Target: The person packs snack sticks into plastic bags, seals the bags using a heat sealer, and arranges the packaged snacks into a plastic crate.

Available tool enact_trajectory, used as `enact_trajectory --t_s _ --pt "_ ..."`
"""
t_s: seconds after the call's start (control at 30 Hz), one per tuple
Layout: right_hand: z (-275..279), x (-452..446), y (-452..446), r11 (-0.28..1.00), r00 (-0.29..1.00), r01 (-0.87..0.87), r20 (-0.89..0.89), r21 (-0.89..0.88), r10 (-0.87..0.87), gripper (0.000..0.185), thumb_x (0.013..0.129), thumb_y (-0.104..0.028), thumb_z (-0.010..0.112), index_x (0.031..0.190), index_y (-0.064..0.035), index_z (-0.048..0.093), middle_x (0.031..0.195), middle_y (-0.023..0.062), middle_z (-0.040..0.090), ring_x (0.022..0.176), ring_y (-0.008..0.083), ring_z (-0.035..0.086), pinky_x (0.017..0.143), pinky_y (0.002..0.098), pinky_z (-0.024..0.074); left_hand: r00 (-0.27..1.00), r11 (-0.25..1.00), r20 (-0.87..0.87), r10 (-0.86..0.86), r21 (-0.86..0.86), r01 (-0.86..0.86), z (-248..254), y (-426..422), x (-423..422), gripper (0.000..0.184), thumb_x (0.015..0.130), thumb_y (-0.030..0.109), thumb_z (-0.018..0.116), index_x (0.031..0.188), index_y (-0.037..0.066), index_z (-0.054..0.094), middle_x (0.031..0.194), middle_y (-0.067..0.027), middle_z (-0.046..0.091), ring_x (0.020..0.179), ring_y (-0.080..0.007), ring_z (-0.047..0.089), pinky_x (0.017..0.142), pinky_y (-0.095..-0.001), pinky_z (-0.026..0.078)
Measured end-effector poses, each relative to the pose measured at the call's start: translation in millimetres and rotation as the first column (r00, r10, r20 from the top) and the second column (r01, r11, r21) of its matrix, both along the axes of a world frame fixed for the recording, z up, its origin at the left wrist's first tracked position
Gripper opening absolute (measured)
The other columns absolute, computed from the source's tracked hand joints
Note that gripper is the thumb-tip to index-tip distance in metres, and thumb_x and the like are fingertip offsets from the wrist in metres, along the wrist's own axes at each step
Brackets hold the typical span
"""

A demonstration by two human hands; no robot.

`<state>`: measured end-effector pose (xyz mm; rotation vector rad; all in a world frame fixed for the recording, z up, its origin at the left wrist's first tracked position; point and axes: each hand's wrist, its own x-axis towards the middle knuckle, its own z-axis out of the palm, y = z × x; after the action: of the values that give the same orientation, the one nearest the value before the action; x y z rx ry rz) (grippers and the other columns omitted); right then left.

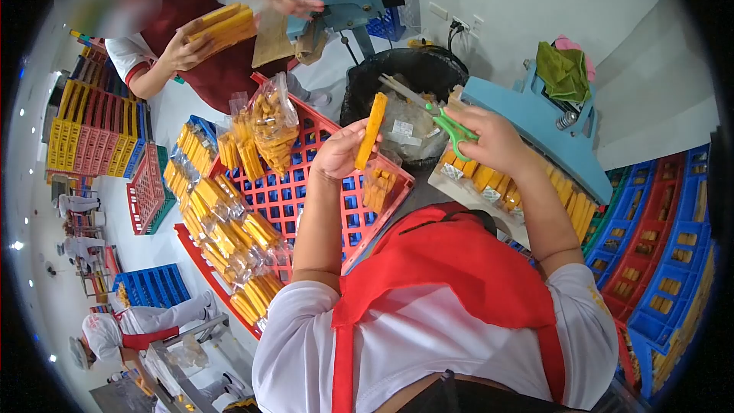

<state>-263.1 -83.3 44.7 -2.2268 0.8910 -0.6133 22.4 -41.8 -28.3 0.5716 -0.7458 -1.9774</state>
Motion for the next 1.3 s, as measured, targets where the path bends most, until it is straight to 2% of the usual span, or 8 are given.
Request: enact_trajectory --t_s 0.07,0.27,0.63,0.7,0.8,0.87,1.0,1.3 --pt "0 -1 0 0.978 0.998 -0.052 0.024 -0.201 0.058 0.048 0.063 -0.015 0.058 0.11 -0.0038 0.052 0.092 0.0147 0.056 0.08 0.0295 0.055 0.07 0.0354 0.0439 1.0 1.0 -0.004 -0.013 0.005 0.013 1 0 -1 0.047 0.083 0.018 0.05 0.122 -0.001 0.033 0.09 -0.0064 0.05 0.075 -0.0134 0.049 0.067 -0.0238 0.041" --pt "1 -6 2 0.986 0.988 -0.124 -0.109 -0.108 0.113 0.055 0.061 -0.009 0.057 0.115 -0.0072 0.05 0.099 0.0169 0.055 0.085 0.0314 0.054 0.074 0.0353 0.043 0.998 0.998 -0.009 -0.061 0.0 0.061 -5 0 5 0.046 0.083 0.018 0.049 0.122 0.0 0.034 0.09 -0.0065 0.05 0.076 -0.0133 0.049 0.066 -0.0249 0.041" --pt "-13 -9 3 0.999 0.999 0.026 0.039 0.023 -0.027 0.051 0.066 -0.016 0.06 0.114 -0.0036 0.048 0.092 0.0169 0.055 0.081 0.0271 0.054 0.071 0.0331 0.0425 0.997 0.997 -0.02 -0.076 -0.01 0.076 1 -2 0 0.043 0.083 0.016 0.049 0.121 0.002 0.037 0.092 -0.0061 0.052 0.079 -0.0145 0.05 0.07 -0.026 0.041" --pt "-13 -10 6 0.999 0.998 0.05 0.043 0.02 -0.051 0.052 0.066 -0.017 0.062 0.114 -0.0031 0.048 0.091 0.0158 0.055 0.078 0.0255 0.054 0.069 0.0322 0.0424 0.956 0.984 0.247 0.157 -0.119 -0.13 6 0 -7 0.039 0.083 0.012 0.05 0.119 0.005 0.041 0.096 -0.0043 0.053 0.087 -0.0137 0.051 0.077 -0.0265 0.04" --pt "-12 -11 12 0.984 0.999 0.044 0.007 0.172 -0.046 0.054 0.064 -0.016 0.065 0.114 -0.0032 0.048 0.085 0.0121 0.053 0.07 0.0213 0.051 0.063 0.0289 0.0406 0.879 0.963 0.425 0.217 -0.238 -0.123 6 -4 -8 0.036 0.082 0.008 0.05 0.117 0.006 0.044 0.101 -0.0018 0.054 0.092 -0.0117 0.05 0.082 -0.0262 0.038" --pt "-20 -8 19 0.955 0.982 -0.049 0.191 0.294 -0.008 0.055 0.062 -0.004 0.062 0.116 -0.0057 0.049 0.073 0.0044 0.048 0.061 0.01 0.042 0.055 0.0222 0.0357 0.874 0.964 0.436 0.215 -0.238 -0.118 4 -6 -7 0.035 0.083 0.007 0.05 0.117 0.005 0.045 0.102 -0.0012 0.053 0.093 -0.0111 0.05 0.082 -0.0262 0.038" --pt "-32 -4 21 0.996 0.971 -0.077 0.232 0.053 0.063 0.056 0.063 -0.002 0.062 0.117 -0.0068 0.048 0.07 0.0012 0.046 0.057 0.0063 0.039 0.052 0.0208 0.0339 0.873 0.967 0.445 0.201 -0.231 -0.106 6 -6 -10 0.034 0.083 0.007 0.05 0.117 0.005 0.045 0.102 -0.0008 0.053 0.094 -0.0106 0.049 0.083 -0.026 0.037" --pt "-35 -15 22 0.825 0.969 -0.047 0.227 0.563 -0.099 0.053 0.068 0.001 0.062 0.119 -0.0047 0.046 0.075 -0.0023 0.052 0.057 0.0016 0.04 0.05 0.0179 0.0348 0.875 0.972 0.45 0.178 -0.216 -0.087 3 -9 -14 0.035 0.083 0.004 0.048 0.117 0.005 0.044 0.101 -0.002 0.053 0.094 -0.0122 0.049 0.083 -0.0254 0.037"
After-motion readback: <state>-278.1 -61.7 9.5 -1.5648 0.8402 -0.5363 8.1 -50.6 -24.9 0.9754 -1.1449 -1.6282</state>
